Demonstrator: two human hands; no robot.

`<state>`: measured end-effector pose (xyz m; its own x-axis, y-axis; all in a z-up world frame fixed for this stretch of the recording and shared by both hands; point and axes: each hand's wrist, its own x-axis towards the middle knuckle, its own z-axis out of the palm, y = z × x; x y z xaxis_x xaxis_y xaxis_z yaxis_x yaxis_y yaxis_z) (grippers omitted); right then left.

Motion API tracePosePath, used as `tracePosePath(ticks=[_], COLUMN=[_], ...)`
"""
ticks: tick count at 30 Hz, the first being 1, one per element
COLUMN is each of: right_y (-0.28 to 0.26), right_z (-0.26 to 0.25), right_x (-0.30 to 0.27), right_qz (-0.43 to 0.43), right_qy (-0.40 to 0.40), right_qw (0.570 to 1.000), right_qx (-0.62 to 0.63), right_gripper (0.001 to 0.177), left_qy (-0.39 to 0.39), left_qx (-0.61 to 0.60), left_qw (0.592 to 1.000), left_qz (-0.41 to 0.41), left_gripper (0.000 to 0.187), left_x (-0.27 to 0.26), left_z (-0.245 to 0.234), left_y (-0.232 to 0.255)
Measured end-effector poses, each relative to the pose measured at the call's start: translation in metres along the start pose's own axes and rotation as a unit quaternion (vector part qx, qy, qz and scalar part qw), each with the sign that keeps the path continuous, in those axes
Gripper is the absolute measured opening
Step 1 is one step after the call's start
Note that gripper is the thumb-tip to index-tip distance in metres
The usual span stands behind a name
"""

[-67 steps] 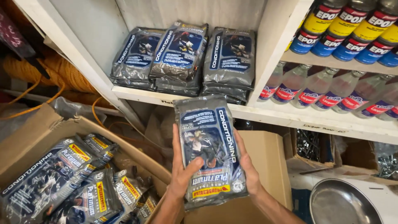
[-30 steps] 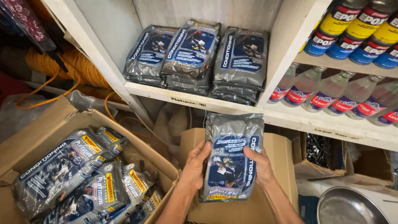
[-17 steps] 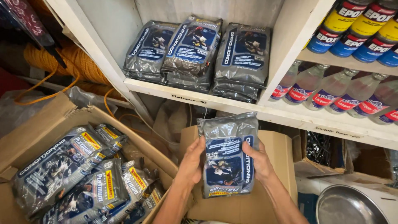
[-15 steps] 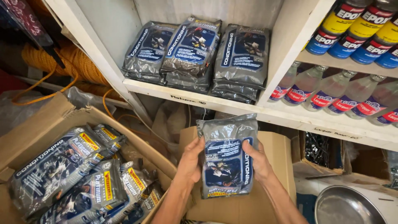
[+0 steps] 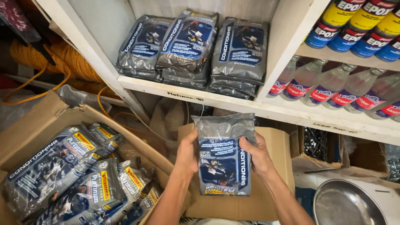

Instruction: The person sits on the floor and repeatedly takes packages of Platinum Conditioning from a cardboard box. They turn the packages over to view the back and front labels before placing them onto a white shelf above. The person continues this process, organizing the packages into neat rows on the shelf.

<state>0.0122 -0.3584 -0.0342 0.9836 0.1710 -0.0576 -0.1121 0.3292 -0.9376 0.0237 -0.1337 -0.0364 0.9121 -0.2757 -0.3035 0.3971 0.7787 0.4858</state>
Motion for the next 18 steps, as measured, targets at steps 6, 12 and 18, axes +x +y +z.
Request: tracePosePath(ticks=[6,12,18], right_y=[0.007,0.028,0.013], right_z=[-0.008,-0.021,-0.005], right_x=[0.002,0.013,0.017], right_qz=[-0.009,-0.005,-0.003], right_qy=[-0.004,-0.022,0.019], right_qw=[0.998,0.991,0.996], right_qx=[0.058,0.134,0.085], right_gripper=[0.055,0.052,0.049], left_qy=[0.018,-0.013,-0.019], left_qx=[0.001,0.008,0.078], left_qw=[1.000,1.000,0.993], left_qz=[-0.020,-0.004,0.091], left_gripper=[0.048,0.048,0.051], left_x=[0.009,0.011,-0.007], left_z=[-0.009,-0.013,0.013], left_y=[-0.005,-0.007,-0.007])
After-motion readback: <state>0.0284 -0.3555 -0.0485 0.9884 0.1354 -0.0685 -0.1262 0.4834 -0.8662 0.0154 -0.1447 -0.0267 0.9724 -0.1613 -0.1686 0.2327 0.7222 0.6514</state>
